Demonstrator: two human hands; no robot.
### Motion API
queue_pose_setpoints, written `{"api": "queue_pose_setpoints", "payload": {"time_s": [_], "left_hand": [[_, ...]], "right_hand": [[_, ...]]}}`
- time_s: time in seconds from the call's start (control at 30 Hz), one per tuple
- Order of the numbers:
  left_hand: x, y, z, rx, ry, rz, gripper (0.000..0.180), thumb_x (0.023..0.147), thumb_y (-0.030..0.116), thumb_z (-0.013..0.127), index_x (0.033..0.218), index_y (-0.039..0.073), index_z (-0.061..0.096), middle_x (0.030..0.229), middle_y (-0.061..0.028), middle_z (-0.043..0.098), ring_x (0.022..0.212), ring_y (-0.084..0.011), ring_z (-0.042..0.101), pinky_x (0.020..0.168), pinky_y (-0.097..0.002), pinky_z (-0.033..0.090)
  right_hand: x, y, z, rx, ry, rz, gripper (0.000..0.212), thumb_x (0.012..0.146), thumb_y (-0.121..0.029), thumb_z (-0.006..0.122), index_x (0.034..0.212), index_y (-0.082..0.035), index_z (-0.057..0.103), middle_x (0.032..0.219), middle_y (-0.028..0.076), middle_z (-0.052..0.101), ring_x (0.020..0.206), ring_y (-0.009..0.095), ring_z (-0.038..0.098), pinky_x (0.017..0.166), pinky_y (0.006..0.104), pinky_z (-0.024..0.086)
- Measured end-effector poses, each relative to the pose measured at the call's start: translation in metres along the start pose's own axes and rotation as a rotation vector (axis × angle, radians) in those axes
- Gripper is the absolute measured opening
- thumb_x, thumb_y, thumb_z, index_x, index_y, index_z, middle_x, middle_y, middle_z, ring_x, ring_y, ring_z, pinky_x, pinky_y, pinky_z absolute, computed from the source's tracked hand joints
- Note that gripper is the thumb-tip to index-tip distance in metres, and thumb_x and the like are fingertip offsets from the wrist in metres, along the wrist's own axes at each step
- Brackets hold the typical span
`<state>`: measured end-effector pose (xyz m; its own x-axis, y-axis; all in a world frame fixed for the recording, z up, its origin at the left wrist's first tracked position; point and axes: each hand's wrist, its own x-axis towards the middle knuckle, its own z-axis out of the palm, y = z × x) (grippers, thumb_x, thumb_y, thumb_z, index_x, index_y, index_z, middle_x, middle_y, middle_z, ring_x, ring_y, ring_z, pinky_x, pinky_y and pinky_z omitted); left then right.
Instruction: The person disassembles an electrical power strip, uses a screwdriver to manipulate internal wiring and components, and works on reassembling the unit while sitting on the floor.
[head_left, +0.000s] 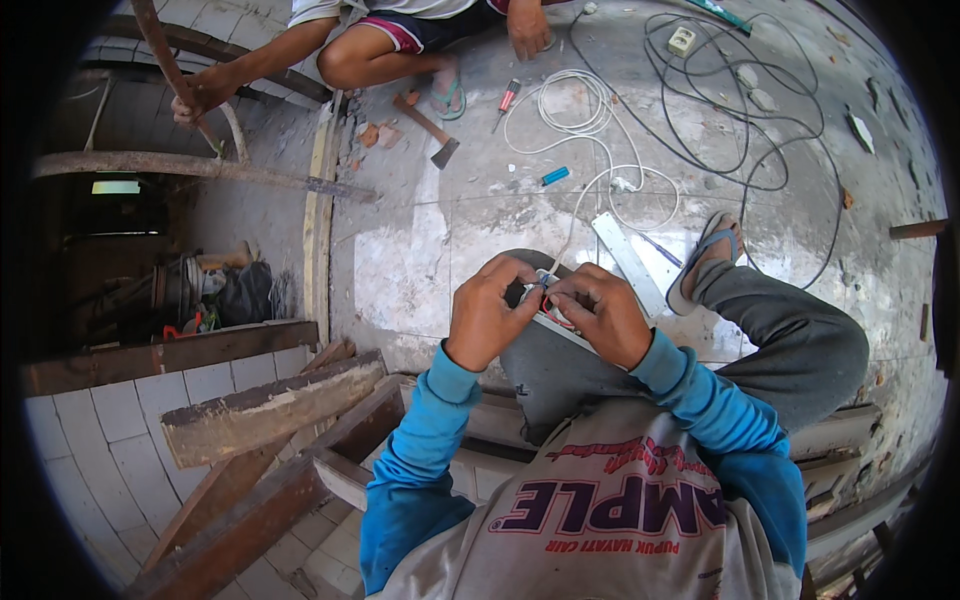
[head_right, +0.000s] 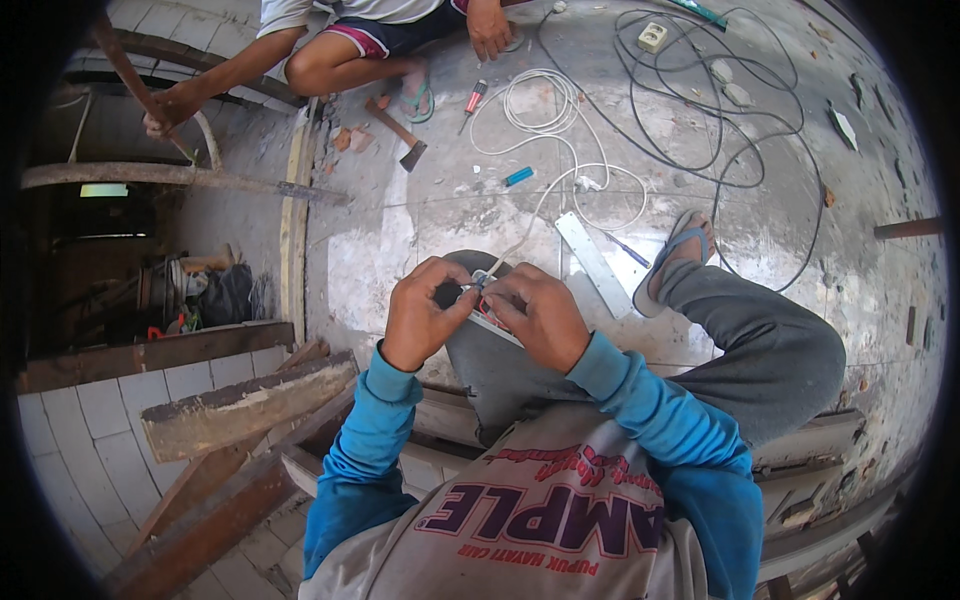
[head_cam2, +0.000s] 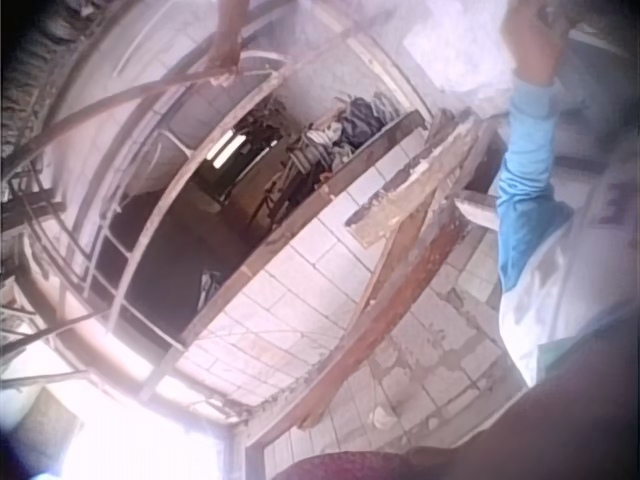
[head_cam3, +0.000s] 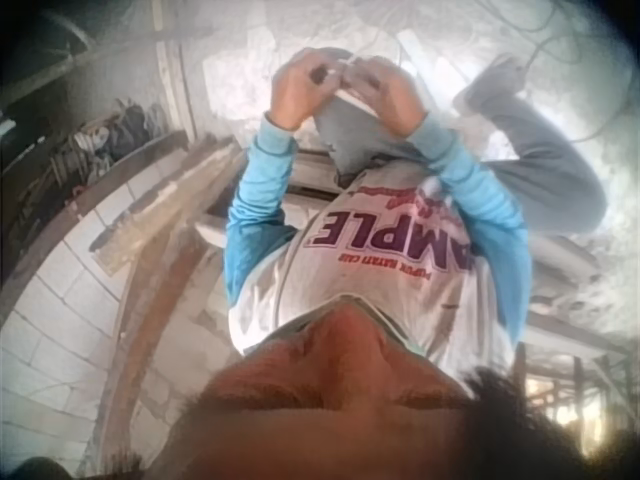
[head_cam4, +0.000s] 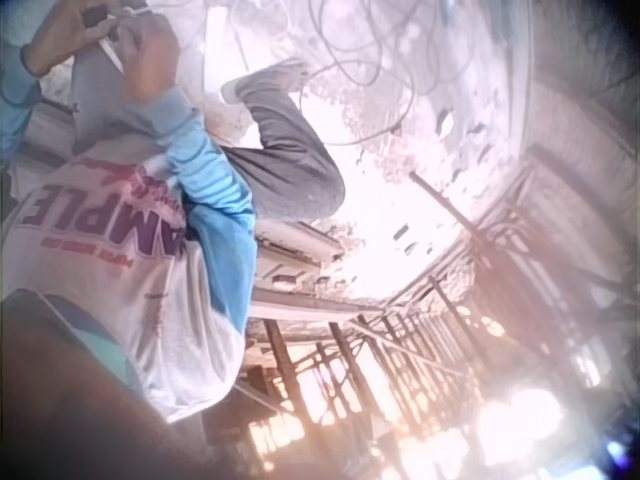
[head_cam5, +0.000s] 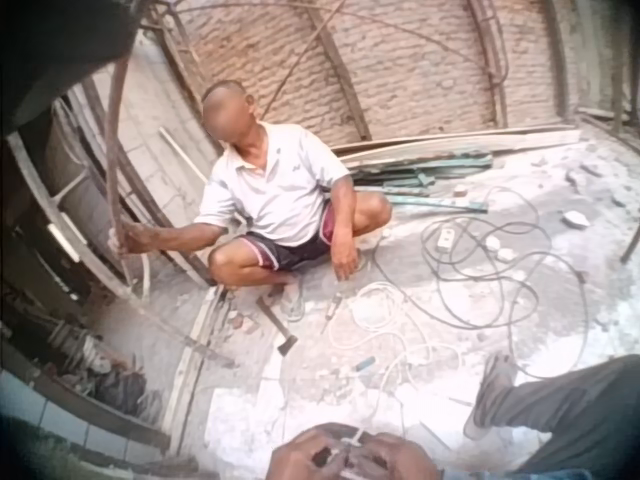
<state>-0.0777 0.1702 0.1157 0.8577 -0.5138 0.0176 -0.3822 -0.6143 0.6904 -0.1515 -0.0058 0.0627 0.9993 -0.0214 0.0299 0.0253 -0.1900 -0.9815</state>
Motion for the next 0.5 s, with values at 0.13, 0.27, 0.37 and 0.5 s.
{"api": "queue_pose_setpoints", "payload": {"time_s": [0.13,0.27,0.37,0.5], "left_hand": [[-0.013,-0.010,0.004,-0.049,0.032,0.045,0.018,0.076,0.003,0.077,0.093,0.001,0.070,0.095,-0.0134,0.068,0.092,-0.0275,0.068,0.081,-0.0346,0.053],[-0.025,0.000,0.006,-0.057,0.063,0.053,0.018,0.077,0.002,0.077,0.094,0.001,0.071,0.104,-0.0150,0.067,0.099,-0.0279,0.067,0.085,-0.0357,0.053],[-0.029,0.004,0.010,-0.096,0.093,0.020,0.016,0.078,0.002,0.078,0.094,0.000,0.072,0.107,-0.0156,0.066,0.101,-0.0277,0.066,0.086,-0.0359,0.052],[-0.032,-0.002,0.018,-0.095,0.137,-0.024,0.016,0.079,0.003,0.079,0.093,0.000,0.073,0.106,-0.0148,0.066,0.100,-0.0268,0.066,0.087,-0.0350,0.052]], "right_hand": [[0.000,0.006,-0.006,0.146,-0.097,0.022,0.016,0.090,-0.006,0.068,0.105,-0.002,0.074,0.093,0.014,0.065,0.084,0.025,0.065,0.075,0.0338,0.051],[0.005,0.012,-0.011,0.215,-0.182,0.018,0.017,0.091,-0.002,0.065,0.106,0.000,0.073,0.097,0.014,0.066,0.088,0.023,0.066,0.078,0.0335,0.052],[0.010,0.017,-0.014,0.274,-0.244,0.042,0.018,0.092,-0.003,0.064,0.107,0.001,0.072,0.101,0.014,0.067,0.092,0.022,0.066,0.081,0.0331,0.052],[0.016,0.015,-0.019,0.220,-0.333,0.028,0.020,0.094,-0.005,0.061,0.109,0.003,0.071,0.104,0.014,0.068,0.095,0.020,0.066,0.084,0.0318,0.053]]}}
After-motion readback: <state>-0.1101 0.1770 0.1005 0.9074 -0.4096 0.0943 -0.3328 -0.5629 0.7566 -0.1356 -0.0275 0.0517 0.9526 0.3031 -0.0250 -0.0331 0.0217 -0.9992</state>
